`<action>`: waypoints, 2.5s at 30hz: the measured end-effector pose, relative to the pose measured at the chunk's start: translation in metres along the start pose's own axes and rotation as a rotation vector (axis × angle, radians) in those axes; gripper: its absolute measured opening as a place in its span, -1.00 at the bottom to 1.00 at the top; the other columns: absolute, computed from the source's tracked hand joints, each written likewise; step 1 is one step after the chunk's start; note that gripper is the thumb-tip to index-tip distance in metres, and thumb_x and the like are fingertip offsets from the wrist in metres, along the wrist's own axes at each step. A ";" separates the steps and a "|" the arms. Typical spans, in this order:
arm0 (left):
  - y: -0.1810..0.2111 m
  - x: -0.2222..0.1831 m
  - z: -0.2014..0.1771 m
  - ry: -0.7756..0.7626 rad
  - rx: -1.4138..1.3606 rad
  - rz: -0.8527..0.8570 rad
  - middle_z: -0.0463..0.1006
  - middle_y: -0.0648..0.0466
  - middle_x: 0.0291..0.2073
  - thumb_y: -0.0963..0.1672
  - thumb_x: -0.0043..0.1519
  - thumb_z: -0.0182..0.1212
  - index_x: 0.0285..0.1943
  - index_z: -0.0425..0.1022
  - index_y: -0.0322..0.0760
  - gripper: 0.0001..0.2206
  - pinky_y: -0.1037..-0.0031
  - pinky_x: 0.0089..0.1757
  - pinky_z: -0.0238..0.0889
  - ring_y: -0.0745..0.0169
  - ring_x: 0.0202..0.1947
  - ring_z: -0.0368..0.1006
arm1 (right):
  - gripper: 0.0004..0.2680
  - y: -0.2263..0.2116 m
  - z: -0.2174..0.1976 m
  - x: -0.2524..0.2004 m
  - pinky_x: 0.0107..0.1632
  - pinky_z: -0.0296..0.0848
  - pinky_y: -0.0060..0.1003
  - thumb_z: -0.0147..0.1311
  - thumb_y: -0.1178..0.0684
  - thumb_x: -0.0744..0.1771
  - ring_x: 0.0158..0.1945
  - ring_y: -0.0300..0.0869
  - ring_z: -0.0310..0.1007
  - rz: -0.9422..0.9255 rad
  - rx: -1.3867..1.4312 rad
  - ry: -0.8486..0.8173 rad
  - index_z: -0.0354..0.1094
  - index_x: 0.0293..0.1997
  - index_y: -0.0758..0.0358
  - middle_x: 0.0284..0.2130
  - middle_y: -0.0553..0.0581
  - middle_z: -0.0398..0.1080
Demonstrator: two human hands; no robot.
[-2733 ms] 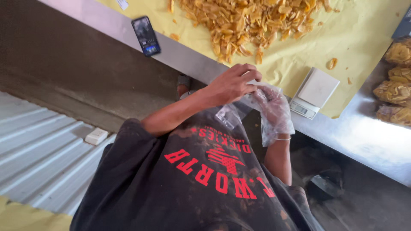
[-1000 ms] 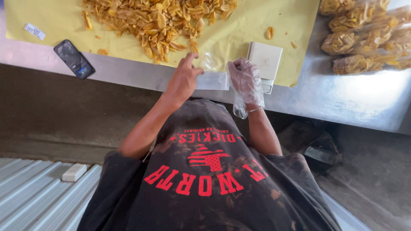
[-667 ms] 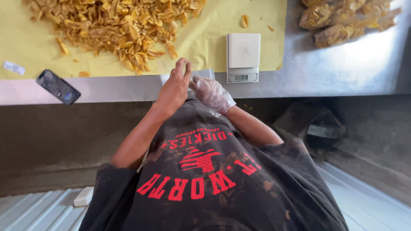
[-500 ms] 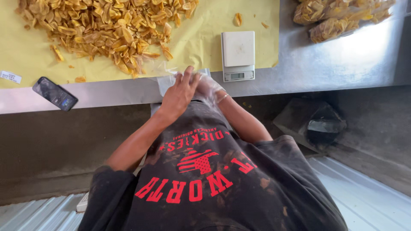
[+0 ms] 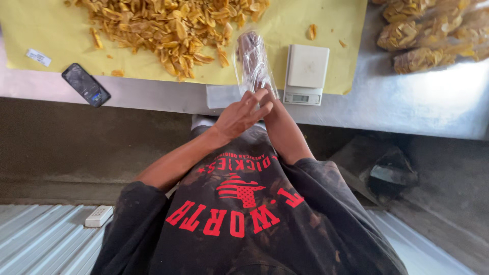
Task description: The person scoops dried fruit chips from a large pile on a table into clear plastic bags. They place the bags on a digital scale to measure the weight, then remove the bags and set them aside. The person repeats this process multiple times.
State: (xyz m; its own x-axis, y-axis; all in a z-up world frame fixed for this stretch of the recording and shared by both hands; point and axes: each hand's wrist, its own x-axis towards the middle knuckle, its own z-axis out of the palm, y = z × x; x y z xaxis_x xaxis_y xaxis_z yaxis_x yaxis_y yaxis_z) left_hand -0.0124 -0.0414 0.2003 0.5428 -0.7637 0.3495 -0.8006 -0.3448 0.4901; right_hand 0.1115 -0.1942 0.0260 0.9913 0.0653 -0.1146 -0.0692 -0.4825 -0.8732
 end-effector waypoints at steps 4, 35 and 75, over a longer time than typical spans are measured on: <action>0.001 -0.013 -0.023 0.021 -0.033 -0.060 0.24 -0.15 0.33 -0.26 0.18 0.19 0.27 0.33 -0.15 -0.56 0.31 -0.35 0.45 -0.19 0.08 0.42 | -0.65 -0.050 0.001 -0.026 0.21 0.39 -0.13 0.21 0.19 0.31 0.19 -0.05 0.29 -0.331 0.136 0.173 0.18 0.20 0.26 0.07 0.22 0.27; -0.200 -0.093 -0.126 -0.068 -1.247 -0.929 0.51 0.05 0.13 0.05 0.38 0.01 0.32 0.40 -0.16 -0.59 0.36 0.14 0.26 0.18 0.09 0.39 | -0.57 -0.274 0.086 -0.039 0.31 0.26 0.04 0.25 0.01 0.29 0.30 0.29 0.24 -0.412 -0.419 -0.174 0.26 0.28 0.27 0.20 0.40 0.27; -0.262 -0.172 -0.216 -0.317 -0.199 -0.699 0.41 -0.23 0.03 -0.35 0.09 0.11 0.01 0.45 -0.54 -0.72 0.05 -0.12 0.35 -0.32 -0.17 0.49 | -0.06 -0.146 0.159 0.146 0.38 0.14 0.11 0.38 -0.37 0.19 0.45 0.27 -0.06 1.303 0.272 0.502 -0.41 0.52 0.26 0.44 0.47 -0.24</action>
State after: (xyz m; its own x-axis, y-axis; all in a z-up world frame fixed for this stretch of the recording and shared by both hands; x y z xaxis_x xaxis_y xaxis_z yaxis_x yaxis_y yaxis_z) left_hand 0.1589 0.2983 0.1837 0.7811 -0.5356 -0.3210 -0.2246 -0.7207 0.6559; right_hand 0.2487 0.0248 0.0610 0.1328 -0.6276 -0.7671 -0.9106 0.2284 -0.3445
